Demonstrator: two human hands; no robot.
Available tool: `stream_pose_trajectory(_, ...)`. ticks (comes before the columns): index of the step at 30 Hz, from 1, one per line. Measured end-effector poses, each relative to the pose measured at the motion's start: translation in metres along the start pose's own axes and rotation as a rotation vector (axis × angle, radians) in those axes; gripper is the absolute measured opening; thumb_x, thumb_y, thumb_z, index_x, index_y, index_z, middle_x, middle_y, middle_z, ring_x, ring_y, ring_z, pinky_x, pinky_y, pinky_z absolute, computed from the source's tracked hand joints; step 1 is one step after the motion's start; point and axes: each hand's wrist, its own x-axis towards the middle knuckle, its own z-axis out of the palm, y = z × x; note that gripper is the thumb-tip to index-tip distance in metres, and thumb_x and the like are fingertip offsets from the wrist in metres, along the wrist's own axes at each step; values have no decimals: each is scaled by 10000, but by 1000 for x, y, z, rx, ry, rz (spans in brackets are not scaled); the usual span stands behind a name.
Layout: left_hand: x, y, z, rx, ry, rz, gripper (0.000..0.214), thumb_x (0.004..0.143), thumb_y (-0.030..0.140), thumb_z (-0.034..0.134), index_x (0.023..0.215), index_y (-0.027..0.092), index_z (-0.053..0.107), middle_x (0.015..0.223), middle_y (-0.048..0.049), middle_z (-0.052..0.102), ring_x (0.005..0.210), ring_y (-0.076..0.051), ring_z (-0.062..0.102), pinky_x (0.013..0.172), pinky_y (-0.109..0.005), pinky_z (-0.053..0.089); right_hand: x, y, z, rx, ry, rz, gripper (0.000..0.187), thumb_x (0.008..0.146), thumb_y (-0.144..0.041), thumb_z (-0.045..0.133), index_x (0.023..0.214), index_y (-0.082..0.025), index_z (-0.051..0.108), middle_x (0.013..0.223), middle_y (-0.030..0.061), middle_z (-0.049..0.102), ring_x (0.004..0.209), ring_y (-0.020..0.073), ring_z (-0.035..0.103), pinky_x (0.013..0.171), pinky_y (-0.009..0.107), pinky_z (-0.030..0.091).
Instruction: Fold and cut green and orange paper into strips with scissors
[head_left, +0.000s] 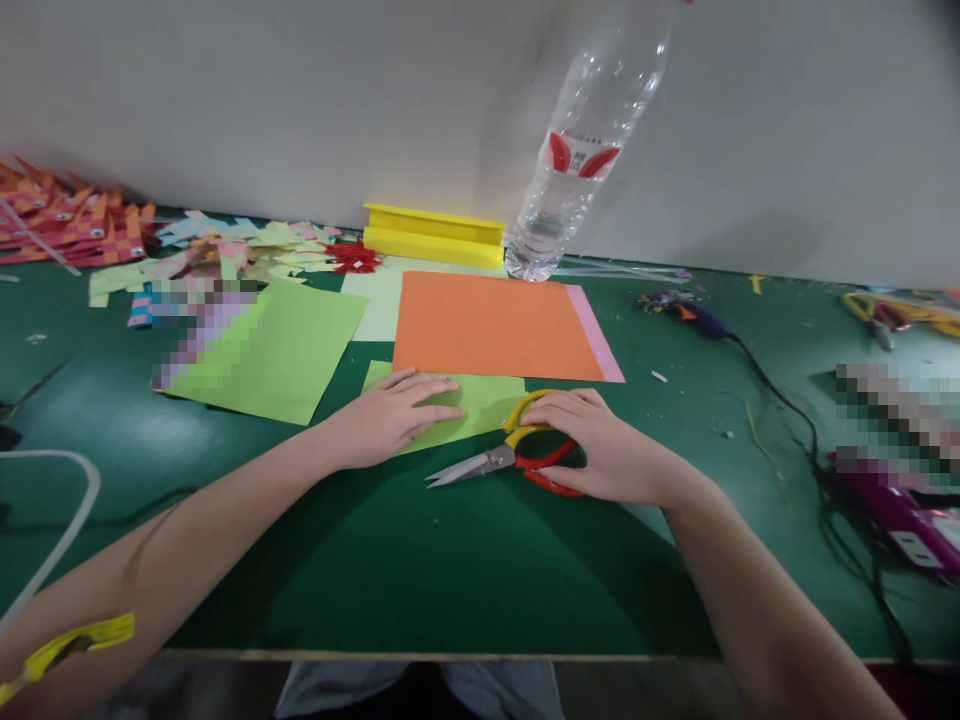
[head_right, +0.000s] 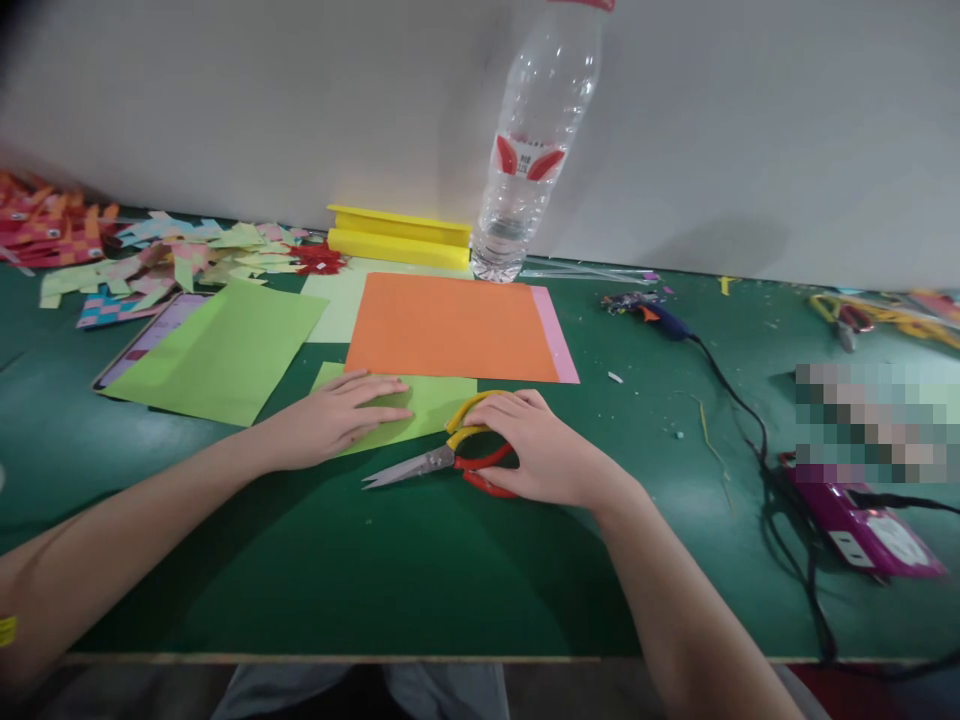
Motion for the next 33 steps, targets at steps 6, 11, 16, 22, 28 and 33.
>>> stream_pose_trajectory(6, -1, 0, 3, 61, 47, -63, 409, 990, 176, 293, 1346, 278, 465, 1477, -15, 380, 1383, -185, 287, 1154, -454, 151, -9, 5, -7, 46, 4, 132, 379, 746, -374, 610, 1104, -254, 570, 1186, 56, 631, 1100, 267, 575, 914, 411, 455)
stream_pose_trajectory(11, 0, 0, 4, 69, 42, -92, 423, 991, 188, 256, 1365, 244, 446, 1478, -33, 376, 1379, -186, 293, 1147, -426, 192, -13, 8, -9, 86, 16, 272, 401, 731, -376, 612, 1109, -259, 547, 1138, 48, 654, 983, 235, 639, 784, 343, 524)
stream_pose_trajectory(16, 0, 1, 4, 55, 43, -100, 426, 994, 196, 238, 1370, 238, 434, 1486, -27, 363, 1381, -186, 286, 1148, -421, 192, -13, 5, -8, 77, 15, 272, 416, 742, -410, 606, 1122, -256, 537, 1170, 59, 631, 1015, 239, 624, 824, 362, 518)
stream_pose_trajectory(22, 0, 1, 3, 58, 14, -116, 434, 997, 192, 219, 1379, 230, 422, 1491, -26, 354, 1390, -180, 268, 1151, -412, 183, -15, 5, -8, 61, 15, 293, 424, 750, -457, 600, 1115, -247, 545, 1151, 69, 634, 994, 245, 623, 789, 364, 521)
stream_pose_trajectory(28, 0, 1, 2, 38, 9, -114, 430, 997, 196, 225, 1378, 227, 421, 1494, -29, 352, 1387, -188, 276, 1152, -427, 177, -15, 7, -8, 53, 25, 245, 428, 751, -436, 605, 1125, -234, 551, 1151, 83, 629, 1023, 262, 605, 821, 397, 514)
stream_pose_trajectory(33, 1, 1, 2, 24, 17, -118, 424, 998, 193, 229, 1372, 234, 424, 1490, -24, 359, 1386, -189, 278, 1151, -425, 175, -14, 7, -6, 31, 26, 211, 418, 758, -424, 602, 1127, -234, 551, 1149, 85, 624, 1055, 277, 586, 854, 417, 499)
